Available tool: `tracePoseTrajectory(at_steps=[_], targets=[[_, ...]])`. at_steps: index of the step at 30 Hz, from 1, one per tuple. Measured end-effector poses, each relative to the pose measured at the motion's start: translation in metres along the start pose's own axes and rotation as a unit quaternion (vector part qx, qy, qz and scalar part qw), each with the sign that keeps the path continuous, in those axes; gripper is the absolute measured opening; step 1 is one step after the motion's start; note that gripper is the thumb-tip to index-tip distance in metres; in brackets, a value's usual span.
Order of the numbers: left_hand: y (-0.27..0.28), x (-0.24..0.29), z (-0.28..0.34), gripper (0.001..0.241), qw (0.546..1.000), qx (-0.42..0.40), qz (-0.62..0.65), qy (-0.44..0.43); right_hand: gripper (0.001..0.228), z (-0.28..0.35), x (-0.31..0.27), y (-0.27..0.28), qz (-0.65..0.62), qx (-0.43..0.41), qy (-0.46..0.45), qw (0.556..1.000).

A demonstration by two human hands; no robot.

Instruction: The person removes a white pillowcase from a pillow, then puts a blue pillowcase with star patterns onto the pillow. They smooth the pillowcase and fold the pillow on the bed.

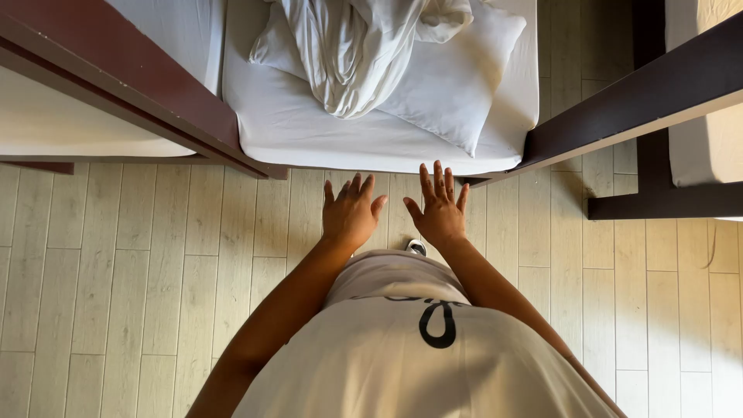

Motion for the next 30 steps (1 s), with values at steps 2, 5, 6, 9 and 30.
tracePoseTrajectory(at_steps=[2, 5, 6, 9, 30], targets=[[-0.001, -0.001, 0.003, 0.062, 0.998, 0.044, -0.026, -0.021, 0.082, -0.009, 0.011, 0.0, 0.007, -0.021, -0.022, 1.0], [0.004, 0.003, 0.005, 0.061, 0.984, 0.136, -0.09, -0.071, 0.082, -0.037, 0.044, -0.005, -0.001, -0.053, -0.065, 0.996], [0.007, 0.005, 0.008, 0.06, 0.97, 0.185, -0.126, -0.096, 0.082, -0.047, 0.058, -0.01, -0.013, -0.064, -0.081, 0.995], [-0.007, -0.005, 0.009, 0.055, 0.99, -0.136, 0.03, 0.024, 0.072, -0.077, 0.104, -0.012, -0.076, -0.085, -0.173, 0.978], [-0.103, -0.022, 0.056, 0.055, 0.968, -0.208, -0.113, 0.083, 0.078, -0.269, 0.262, -0.164, -0.627, -0.063, -0.342, 0.698]])
Point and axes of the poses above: each hand's wrist, its own z-axis away from the middle knuckle, its own y-axis out of the back of the hand, x = y × z, the point moved 6 cm from there along -z, towards the middle knuckle, and after that the axes turned 3 degrees about -x, right-handed, at the moved point
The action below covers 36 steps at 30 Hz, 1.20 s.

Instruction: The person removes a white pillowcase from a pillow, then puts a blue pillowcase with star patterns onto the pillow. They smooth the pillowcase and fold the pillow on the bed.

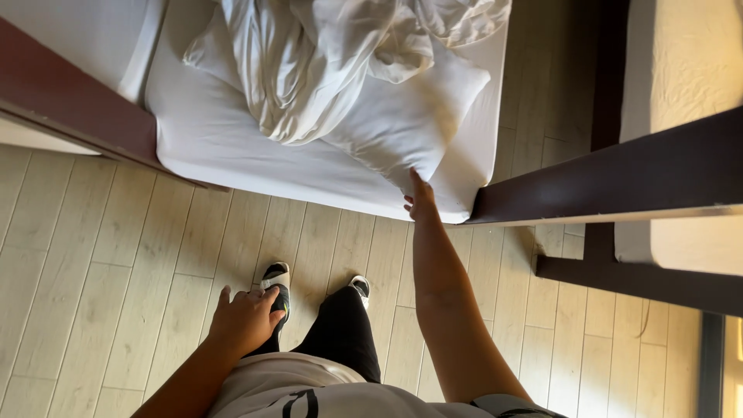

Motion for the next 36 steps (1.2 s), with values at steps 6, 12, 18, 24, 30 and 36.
tracePoseTrajectory(at_steps=[6, 12, 18, 24, 30, 36], targets=[[0.004, 0.001, 0.008, 0.054, 0.997, 0.063, 0.002, 0.035, 0.067, -0.019, -0.053, -0.048, 0.031, -0.179, 0.172, 0.968], [0.056, -0.033, -0.038, 0.057, 0.97, 0.156, 0.183, 0.043, 0.058, 0.161, -0.139, -0.105, -0.019, -0.257, 0.371, 0.892], [0.154, -0.075, -0.076, 0.071, 0.784, 0.168, 0.595, 0.053, 0.05, 0.295, -0.216, -0.12, -0.187, -0.36, 0.428, 0.808], [0.18, -0.088, -0.111, 0.076, 0.623, 0.117, 0.768, 0.091, 0.053, 0.451, -0.225, -0.076, -0.224, -0.383, 0.391, 0.807], [0.174, -0.116, -0.124, 0.079, 0.547, 0.137, 0.818, 0.115, 0.072, 0.55, -0.207, 0.001, -0.172, -0.314, 0.461, 0.812], [0.144, -0.155, -0.158, 0.084, 0.36, 0.126, 0.924, 0.018, 0.063, 0.508, -0.117, 0.184, -0.225, -0.309, 0.442, 0.811]])
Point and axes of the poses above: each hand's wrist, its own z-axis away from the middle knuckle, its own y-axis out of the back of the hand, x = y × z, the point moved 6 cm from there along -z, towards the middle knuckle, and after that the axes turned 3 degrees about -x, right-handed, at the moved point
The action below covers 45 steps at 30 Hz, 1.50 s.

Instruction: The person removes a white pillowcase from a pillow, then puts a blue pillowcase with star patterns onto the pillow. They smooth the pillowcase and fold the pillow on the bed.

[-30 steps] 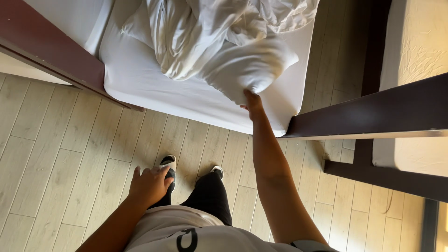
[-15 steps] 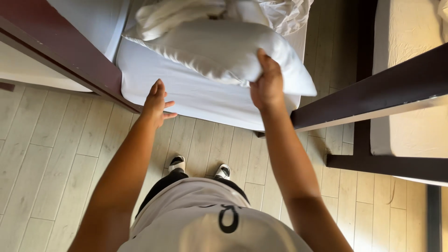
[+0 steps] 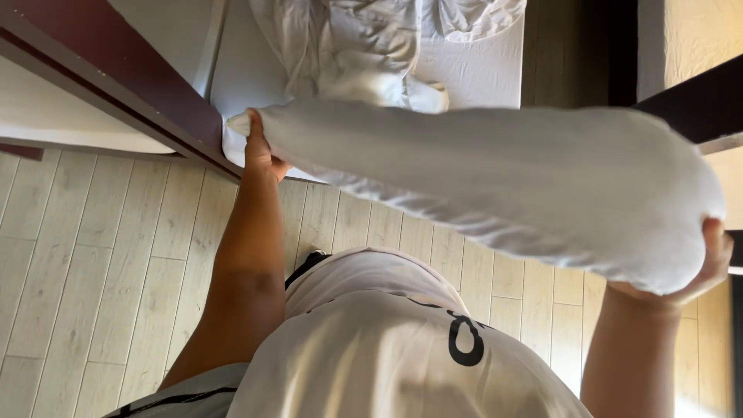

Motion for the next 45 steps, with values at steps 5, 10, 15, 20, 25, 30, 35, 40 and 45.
tracePoseTrajectory(at_steps=[5, 10, 15, 20, 25, 30, 35, 40, 45], targets=[[-0.022, 0.053, -0.005, 0.079, 0.997, -0.004, -0.033, -0.064, 0.056, 0.0, 0.02, -0.03, -0.034, 0.021, 0.012, 0.999], [-0.064, 0.187, 0.071, 0.081, 0.978, -0.022, -0.038, -0.204, 0.041, -0.048, 0.09, 0.057, -0.089, 0.043, -0.01, 0.995], [-0.138, 0.258, 0.206, 0.073, 0.906, -0.168, -0.076, -0.38, 0.03, -0.08, 0.15, 0.049, -0.17, 0.059, -0.037, 0.983], [-0.192, 0.096, 0.196, 0.061, 0.744, -0.057, -0.408, -0.526, 0.059, -0.084, 0.147, -0.094, 0.259, 0.166, -0.167, 0.937], [-0.253, -0.031, 0.228, 0.043, 0.678, -0.253, -0.473, -0.502, 0.092, -0.064, 0.201, -0.158, 0.2, -0.021, -0.225, 0.953], [-0.259, -0.063, 0.232, 0.066, 0.549, -0.416, -0.541, -0.482, 0.08, -0.07, 0.191, -0.133, 0.195, 0.175, -0.158, 0.952], [-0.242, -0.066, 0.234, 0.066, 0.507, -0.405, -0.581, -0.491, 0.054, -0.086, 0.186, -0.116, 0.147, 0.203, -0.143, 0.958], [-0.2, -0.008, 0.252, 0.067, 0.475, -0.236, -0.605, -0.594, 0.044, -0.092, 0.178, -0.126, 0.011, 0.195, -0.104, 0.975], [-0.132, 0.064, 0.176, 0.083, 0.41, 0.047, -0.74, -0.532, 0.028, -0.096, 0.182, -0.132, -0.072, 0.109, -0.036, 0.991]])
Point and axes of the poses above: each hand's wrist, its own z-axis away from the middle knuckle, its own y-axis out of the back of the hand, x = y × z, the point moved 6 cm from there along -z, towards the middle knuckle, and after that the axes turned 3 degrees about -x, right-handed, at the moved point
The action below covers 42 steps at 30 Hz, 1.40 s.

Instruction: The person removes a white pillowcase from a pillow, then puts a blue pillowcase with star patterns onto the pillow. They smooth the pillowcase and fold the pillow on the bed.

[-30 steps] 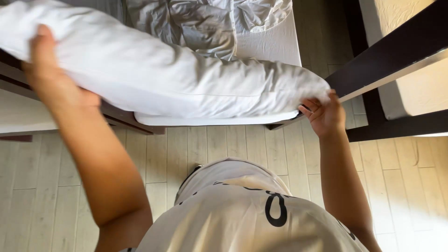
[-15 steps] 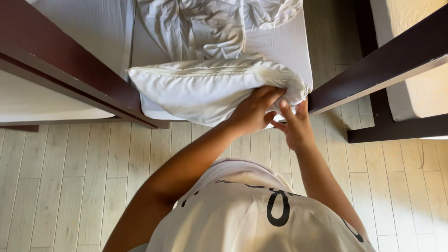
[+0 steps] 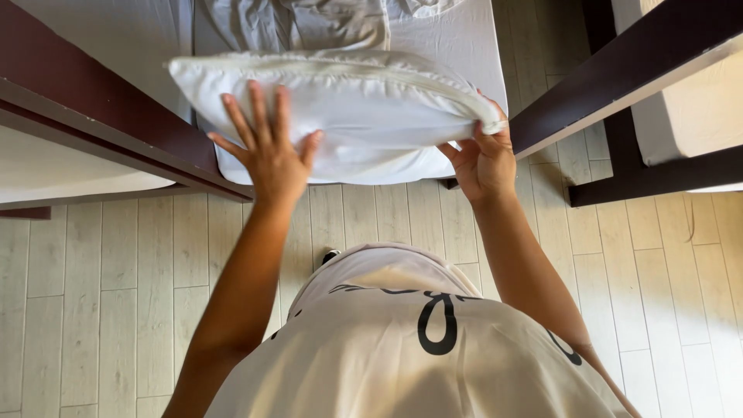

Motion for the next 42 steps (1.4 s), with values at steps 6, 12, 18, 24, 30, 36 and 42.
tracePoseTrajectory(at_steps=[6, 12, 18, 24, 30, 36, 42], targets=[[-0.01, 0.004, -0.006, 0.07, 0.989, 0.014, 0.137, 0.053, 0.043, -0.022, 0.042, -0.009, -0.031, 0.031, 0.028, 0.999], [0.074, 0.134, -0.008, 0.039, 0.92, 0.056, 0.364, -0.136, 0.047, -0.025, 0.046, -0.045, 0.001, -0.06, 0.066, 0.996], [0.077, 0.16, 0.002, 0.041, 0.917, 0.025, 0.378, -0.129, 0.047, 0.005, 0.055, -0.042, 0.089, -0.118, 0.101, 0.984], [0.059, 0.15, 0.011, 0.01, 0.885, -0.003, 0.463, -0.044, 0.052, 0.045, 0.03, -0.077, 0.406, -0.047, 0.134, 0.903], [0.031, 0.143, 0.017, 0.01, 0.782, -0.111, 0.612, 0.043, 0.028, 0.054, 0.039, -0.05, 0.469, -0.019, 0.195, 0.861], [0.026, 0.142, 0.026, 0.015, 0.706, -0.147, 0.675, 0.155, 0.036, 0.057, 0.041, -0.051, 0.308, -0.044, 0.12, 0.943], [0.023, 0.128, 0.025, 0.015, 0.744, -0.074, 0.644, 0.159, 0.035, 0.061, 0.032, -0.056, 0.332, -0.056, 0.118, 0.934]])
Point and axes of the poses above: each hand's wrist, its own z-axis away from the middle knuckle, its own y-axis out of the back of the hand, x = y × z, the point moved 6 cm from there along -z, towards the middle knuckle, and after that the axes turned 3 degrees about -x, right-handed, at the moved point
